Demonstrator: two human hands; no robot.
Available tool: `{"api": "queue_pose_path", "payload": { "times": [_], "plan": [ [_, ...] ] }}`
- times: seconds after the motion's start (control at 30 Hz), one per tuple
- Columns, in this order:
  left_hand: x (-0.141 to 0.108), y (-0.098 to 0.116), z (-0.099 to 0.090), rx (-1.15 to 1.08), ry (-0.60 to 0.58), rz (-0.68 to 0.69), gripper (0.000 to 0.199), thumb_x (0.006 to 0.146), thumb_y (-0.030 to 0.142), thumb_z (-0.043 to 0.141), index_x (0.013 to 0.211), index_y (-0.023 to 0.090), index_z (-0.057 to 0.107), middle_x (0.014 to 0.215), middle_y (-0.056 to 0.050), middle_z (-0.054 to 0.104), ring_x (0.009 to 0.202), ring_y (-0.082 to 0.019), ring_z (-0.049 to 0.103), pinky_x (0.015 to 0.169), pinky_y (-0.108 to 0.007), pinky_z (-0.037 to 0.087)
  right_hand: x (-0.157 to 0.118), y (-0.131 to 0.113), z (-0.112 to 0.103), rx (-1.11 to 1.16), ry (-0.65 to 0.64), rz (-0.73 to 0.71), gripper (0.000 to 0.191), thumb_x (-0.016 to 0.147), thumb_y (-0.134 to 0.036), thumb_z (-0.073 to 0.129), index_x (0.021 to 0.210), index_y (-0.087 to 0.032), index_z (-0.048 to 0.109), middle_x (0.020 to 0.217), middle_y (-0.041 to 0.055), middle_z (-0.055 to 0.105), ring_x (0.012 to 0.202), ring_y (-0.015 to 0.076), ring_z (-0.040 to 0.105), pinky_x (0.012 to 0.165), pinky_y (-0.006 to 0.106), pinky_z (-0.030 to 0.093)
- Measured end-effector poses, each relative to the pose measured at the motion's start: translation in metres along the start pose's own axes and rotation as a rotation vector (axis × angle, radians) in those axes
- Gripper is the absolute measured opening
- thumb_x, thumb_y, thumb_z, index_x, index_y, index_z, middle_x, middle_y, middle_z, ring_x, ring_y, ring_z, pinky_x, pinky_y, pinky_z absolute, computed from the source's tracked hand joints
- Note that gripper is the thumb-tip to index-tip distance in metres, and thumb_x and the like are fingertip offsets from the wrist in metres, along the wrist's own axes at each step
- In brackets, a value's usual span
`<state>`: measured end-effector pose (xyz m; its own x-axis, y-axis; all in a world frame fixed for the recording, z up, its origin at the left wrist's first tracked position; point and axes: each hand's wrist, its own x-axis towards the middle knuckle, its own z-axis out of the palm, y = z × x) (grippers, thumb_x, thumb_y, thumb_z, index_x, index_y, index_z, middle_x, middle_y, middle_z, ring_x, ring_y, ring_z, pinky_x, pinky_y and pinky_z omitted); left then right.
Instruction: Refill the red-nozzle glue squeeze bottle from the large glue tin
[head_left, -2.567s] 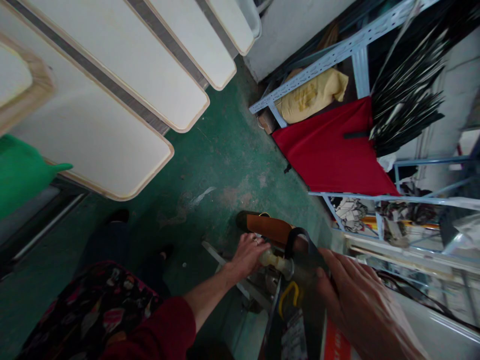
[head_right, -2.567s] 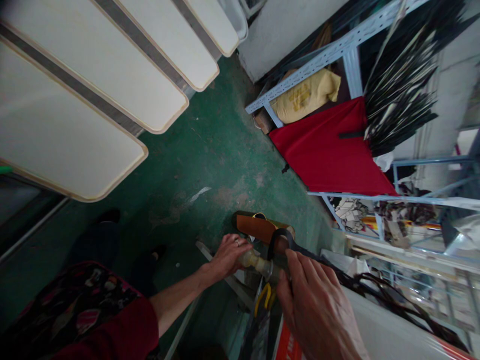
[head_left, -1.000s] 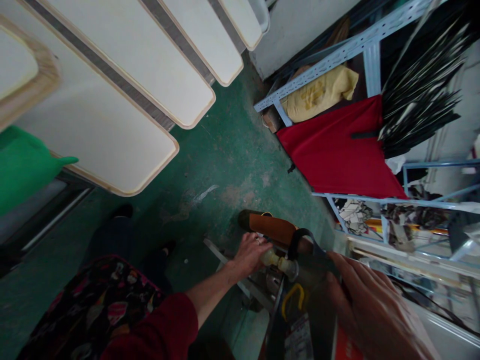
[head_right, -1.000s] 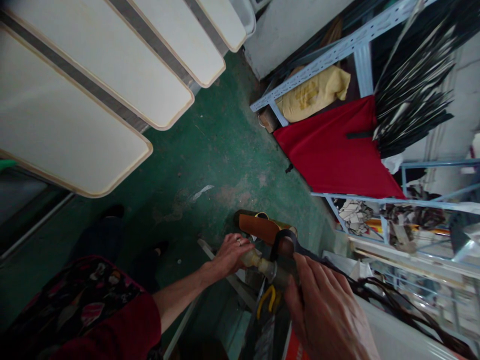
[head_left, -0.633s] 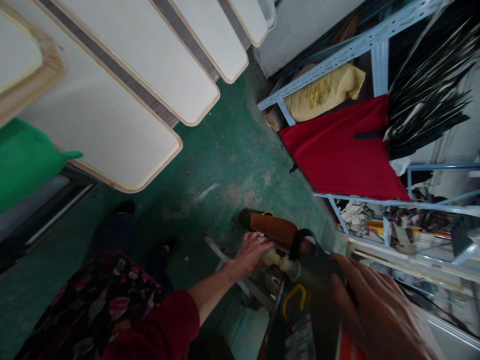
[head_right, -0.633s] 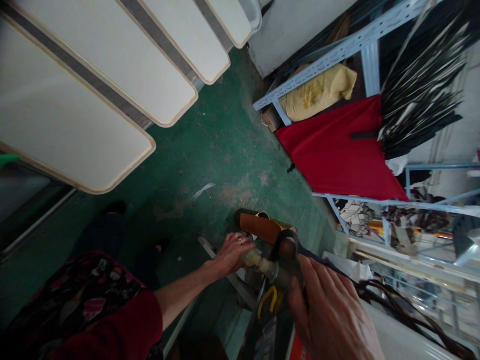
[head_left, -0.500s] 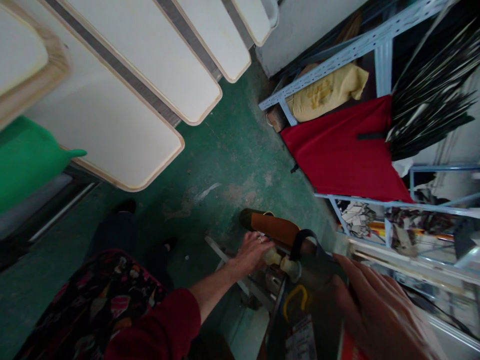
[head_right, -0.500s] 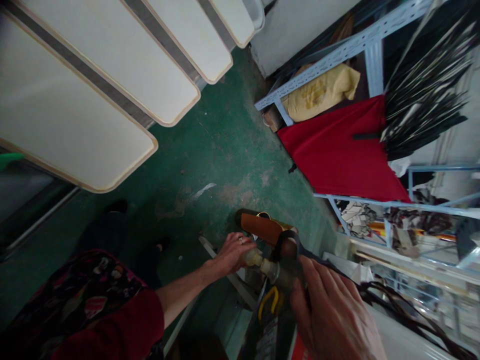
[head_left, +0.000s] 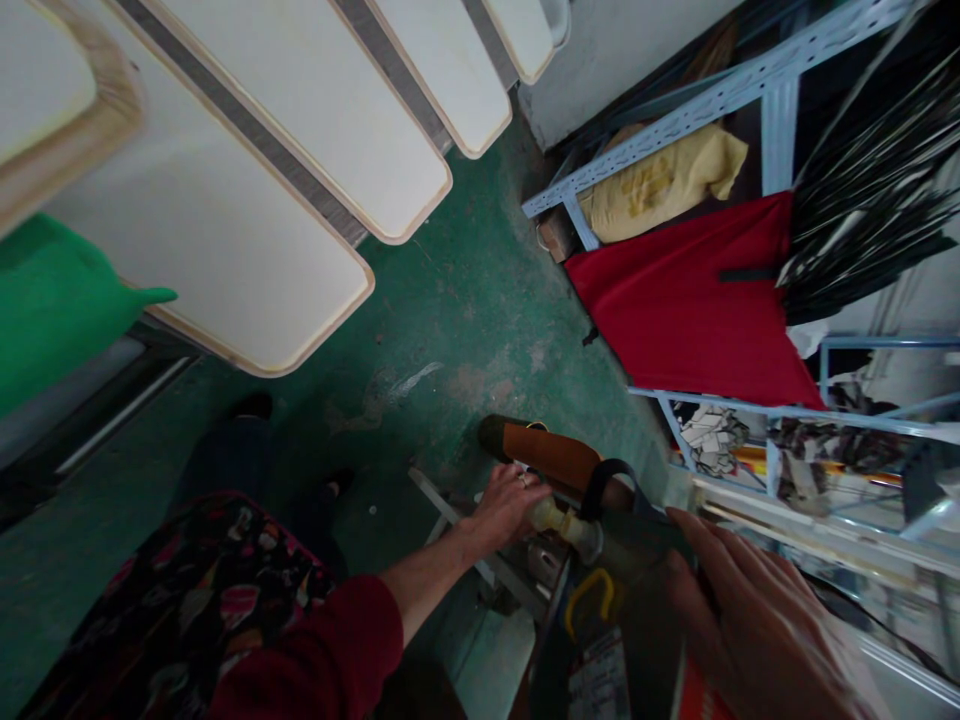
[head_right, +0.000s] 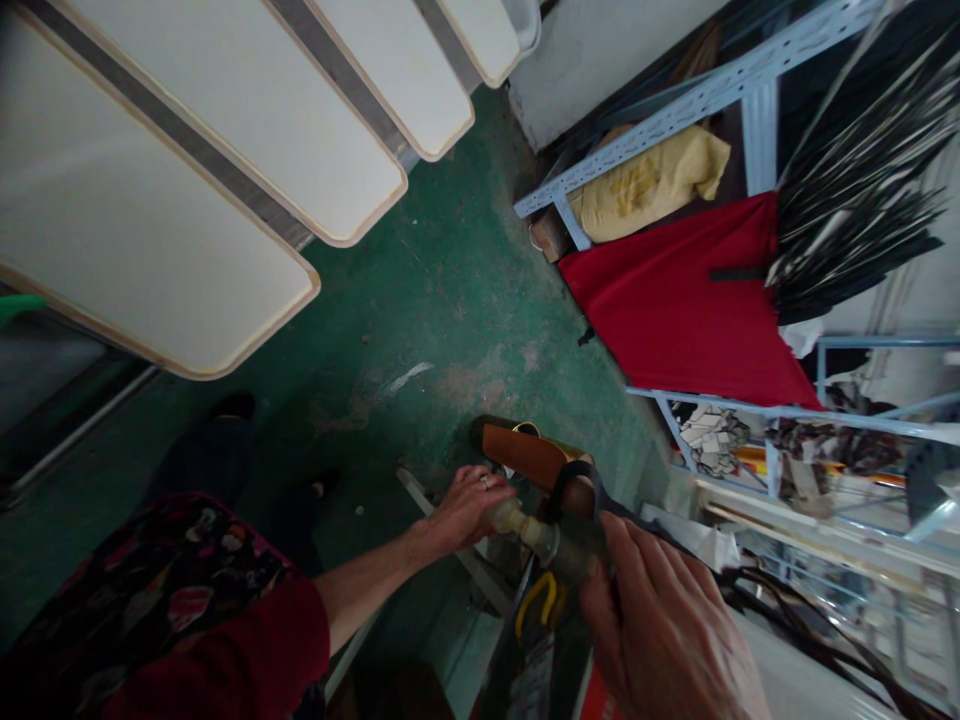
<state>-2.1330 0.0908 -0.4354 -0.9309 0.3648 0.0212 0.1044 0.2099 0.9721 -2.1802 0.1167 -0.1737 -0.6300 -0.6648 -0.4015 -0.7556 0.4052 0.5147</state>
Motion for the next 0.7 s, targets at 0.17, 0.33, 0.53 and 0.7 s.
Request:
{"api": "queue_pose_path", "payload": {
  "times": [0.17, 0.33, 0.53, 0.7],
  "plan": [
    [-0.0012, -0.0026, 0.0029, -0.024, 0.025, 0.017, 0.044, 0.073, 0.037, 0.065, 0.114, 0.029, 0.05, 0.111, -0.001, 0.056, 0.106, -0.022, 0.039, 0.089, -0.034, 0.027, 0.0013, -0.0023, -0.0002, 0.008, -0.019, 0.012, 0.034, 0.093, -0.032, 0.028, 0.111, -0.012, 0.049, 0.09, 0.0083, 0.063, 0.078, 0.0197, 0.06, 0.066, 0.031, 0.047],
    [0.0, -0.0024, 0.0034, -0.033, 0.016, 0.012, 0.043, 0.072, 0.04, 0.065, 0.112, 0.028, 0.052, 0.112, -0.001, 0.055, 0.107, -0.023, 0.039, 0.089, -0.034, 0.027, 0.0025, -0.0033, 0.0006, 0.047, -0.021, 0.04, 0.033, 0.093, -0.032, 0.03, 0.109, -0.012, 0.05, 0.089, 0.0077, 0.063, 0.077, 0.0197, 0.06, 0.067, 0.032, 0.047],
    [0.0016, -0.0035, 0.0047, -0.044, 0.033, 0.018, 0.042, 0.073, 0.039, 0.064, 0.112, 0.029, 0.053, 0.111, -0.002, 0.056, 0.106, -0.024, 0.039, 0.089, -0.036, 0.025, 0.0029, -0.0045, 0.0019, 0.02, 0.007, 0.035, 0.034, 0.092, -0.03, 0.029, 0.107, -0.009, 0.052, 0.091, 0.0103, 0.064, 0.077, 0.0204, 0.06, 0.067, 0.033, 0.048],
    [0.0005, -0.0026, 0.0036, -0.055, 0.054, 0.027, 0.039, 0.073, 0.036, 0.064, 0.11, 0.029, 0.054, 0.107, -0.002, 0.058, 0.104, -0.023, 0.041, 0.088, -0.035, 0.025, 0.0034, -0.0012, 0.0048, -0.033, 0.029, -0.019, 0.032, 0.091, -0.03, 0.034, 0.108, -0.01, 0.052, 0.091, 0.0098, 0.065, 0.077, 0.0199, 0.061, 0.066, 0.032, 0.049]
  ]
}}
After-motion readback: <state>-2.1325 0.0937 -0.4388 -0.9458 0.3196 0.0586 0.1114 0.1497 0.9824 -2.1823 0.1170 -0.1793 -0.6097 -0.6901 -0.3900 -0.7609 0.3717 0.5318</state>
